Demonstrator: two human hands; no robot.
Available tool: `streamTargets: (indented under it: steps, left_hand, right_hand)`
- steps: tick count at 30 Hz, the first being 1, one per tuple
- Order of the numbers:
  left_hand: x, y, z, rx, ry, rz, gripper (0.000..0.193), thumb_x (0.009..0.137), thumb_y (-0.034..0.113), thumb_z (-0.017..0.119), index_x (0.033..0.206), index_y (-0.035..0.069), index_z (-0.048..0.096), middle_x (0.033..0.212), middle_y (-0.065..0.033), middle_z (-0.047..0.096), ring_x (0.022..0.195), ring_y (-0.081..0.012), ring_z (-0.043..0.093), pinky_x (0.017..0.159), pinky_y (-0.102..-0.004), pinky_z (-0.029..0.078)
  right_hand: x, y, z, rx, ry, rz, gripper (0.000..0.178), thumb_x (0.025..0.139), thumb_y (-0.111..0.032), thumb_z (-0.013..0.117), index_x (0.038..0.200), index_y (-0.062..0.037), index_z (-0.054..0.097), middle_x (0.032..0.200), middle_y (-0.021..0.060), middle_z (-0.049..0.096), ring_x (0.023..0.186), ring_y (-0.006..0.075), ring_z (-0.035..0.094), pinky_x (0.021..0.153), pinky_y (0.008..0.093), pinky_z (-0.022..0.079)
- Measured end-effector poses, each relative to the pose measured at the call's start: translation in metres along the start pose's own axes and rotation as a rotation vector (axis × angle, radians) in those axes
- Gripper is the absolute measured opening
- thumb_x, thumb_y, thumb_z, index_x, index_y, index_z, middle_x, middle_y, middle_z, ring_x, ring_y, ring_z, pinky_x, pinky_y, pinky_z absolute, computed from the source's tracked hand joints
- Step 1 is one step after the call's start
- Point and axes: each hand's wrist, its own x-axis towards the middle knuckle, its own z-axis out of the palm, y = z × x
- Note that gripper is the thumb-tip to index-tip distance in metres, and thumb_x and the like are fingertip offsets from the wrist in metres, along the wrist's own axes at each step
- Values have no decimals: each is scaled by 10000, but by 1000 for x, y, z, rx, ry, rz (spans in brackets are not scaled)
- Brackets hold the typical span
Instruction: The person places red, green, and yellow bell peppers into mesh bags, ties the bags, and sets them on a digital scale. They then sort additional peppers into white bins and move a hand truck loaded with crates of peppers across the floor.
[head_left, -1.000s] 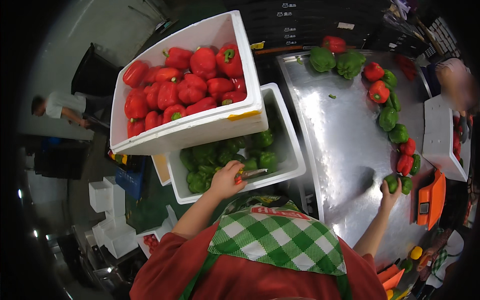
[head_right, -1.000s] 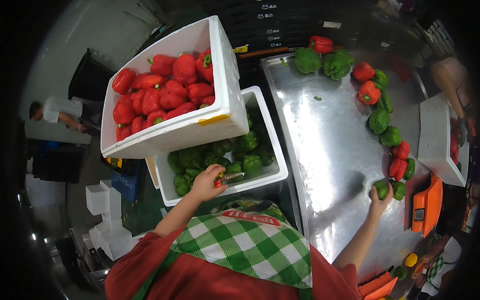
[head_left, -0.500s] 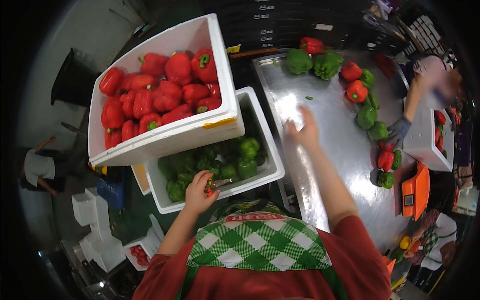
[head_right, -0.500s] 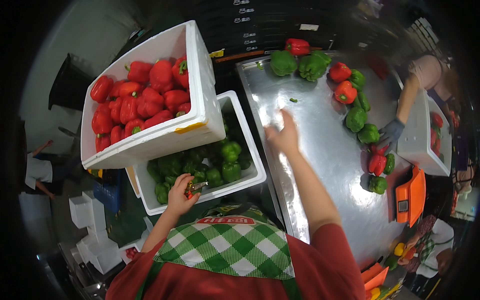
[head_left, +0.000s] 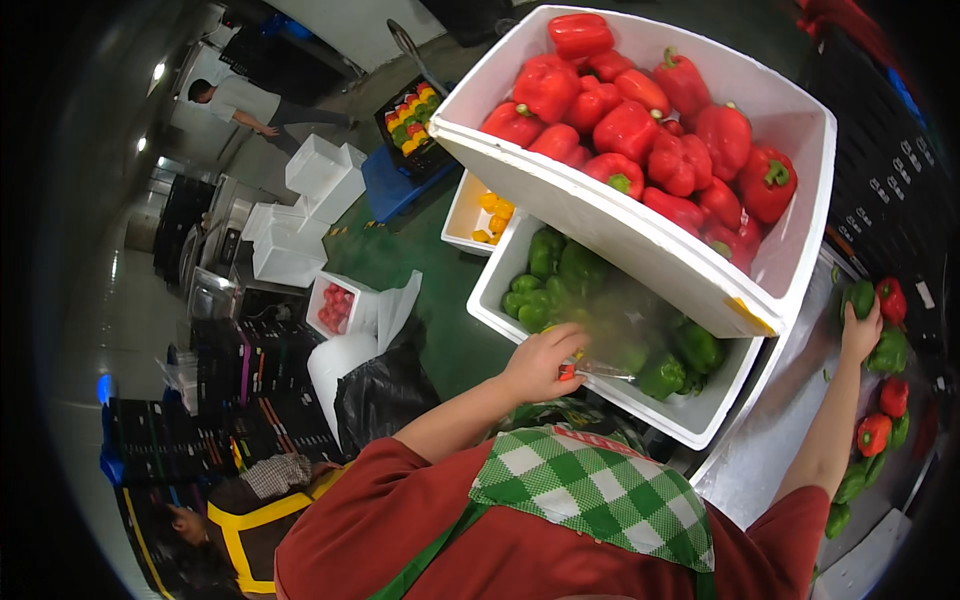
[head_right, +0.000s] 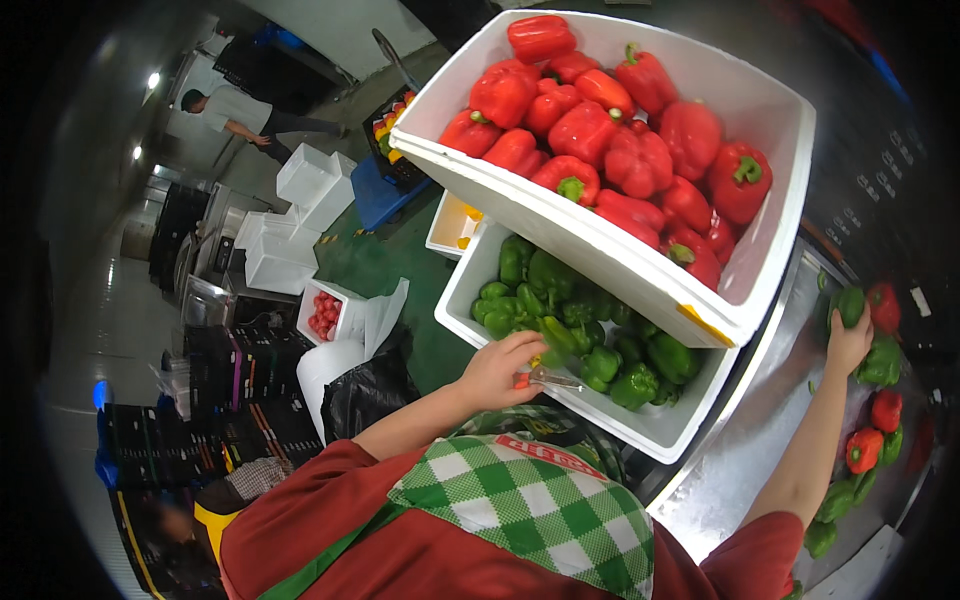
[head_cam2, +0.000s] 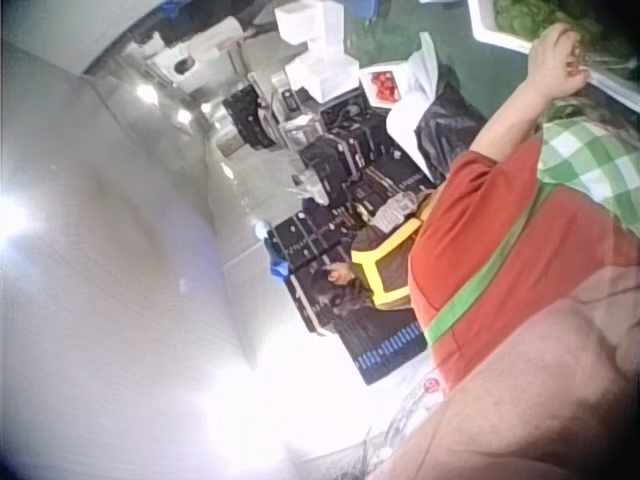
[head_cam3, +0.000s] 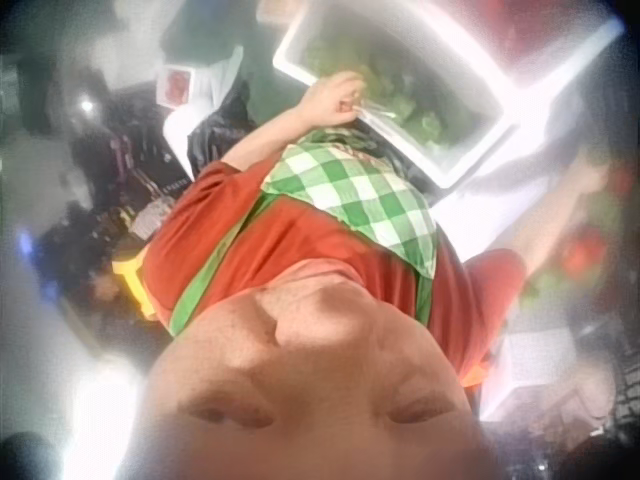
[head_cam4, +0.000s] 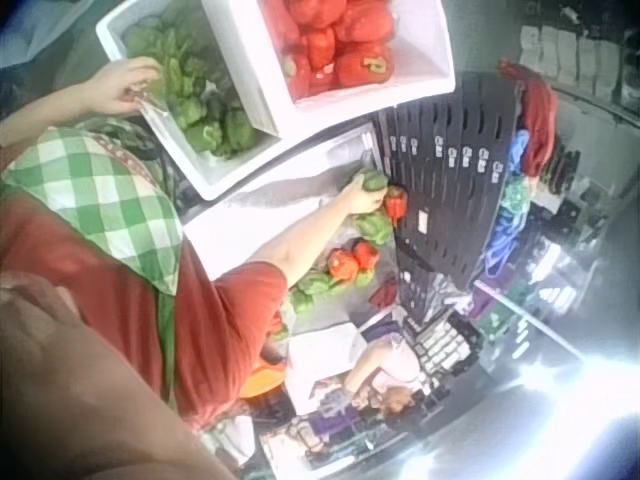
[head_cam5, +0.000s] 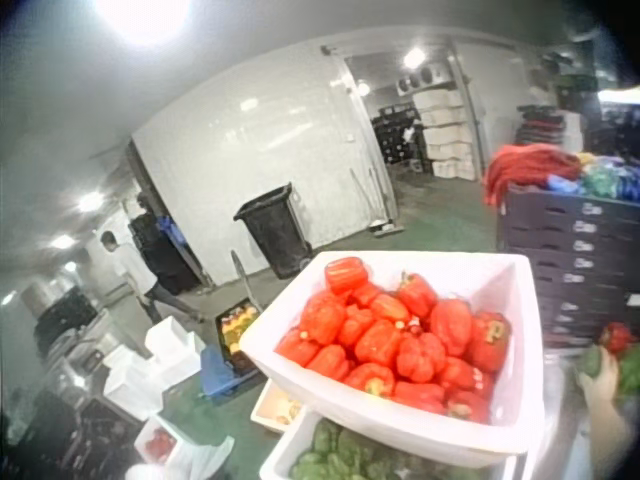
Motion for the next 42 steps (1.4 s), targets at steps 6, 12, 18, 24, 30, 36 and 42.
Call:
streamTargets:
  steps: [6,12,18,24,30,36,42]
  left_hand:
    - [-6,-9,4,-51,-10,21,568,683,256,749,1192,93,555,1249,-132,537,999,-333,600,786,-412,510]
    - [16,-18,2,-45,-83,124,568,694,266,739,1202,91,556,1263,-135,535,1033,-334,591,826,-419,497]
    - [15,-26,9,-13,-191,48,581,704,295,744,1215,96,554,1272,-131,537,1067,-341,585,848,-442,498]
    - [24,-23,15,9,-152,88,563,672,251,763,1173,75,577,1244,-150,550,1019,-351,608,824,-426,516]
    - [24,-26,24,61,-168,67,574,677,271,757,1184,76,572,1237,-141,550,1018,-340,605,810,-426,511]
    - [27,-22,27,67,-200,37,569,691,294,743,1192,88,567,1235,-122,556,1036,-312,596,799,-417,497]
    - [36,-30,23,53,-173,130,559,689,278,756,1186,93,580,1258,-115,551,1030,-323,604,834,-418,502]
  right_hand:
    - [-124,-80,-140,1285,-591,394,869,770,-399,771,1440,-25,363,1354,129,519,1210,257,524,1000,380,434]
    - [-218,-231,-179,1260,-1188,138,783,671,-131,828,1360,-19,473,1248,84,579,1138,185,548,991,329,429]
    - [-193,-252,-144,869,-769,-39,456,776,-206,760,1177,-41,619,1162,159,634,1032,306,628,868,377,505]
    - [-77,-33,-75,117,308,154,537,737,-268,765,1196,-57,582,1225,166,584,1139,347,535,993,438,403]
    - [-1,39,-48,43,83,687,1133,627,-694,742,1500,-167,248,1454,316,272,1297,469,378,1069,495,353]
    - [-11,30,-63,673,197,861,863,721,-400,799,1428,-147,374,1340,158,469,1163,301,513,926,400,460]
    - [-160,-55,-165,1539,-347,583,972,719,-452,803,1467,-90,299,1407,127,454,1271,277,473,1039,420,421]
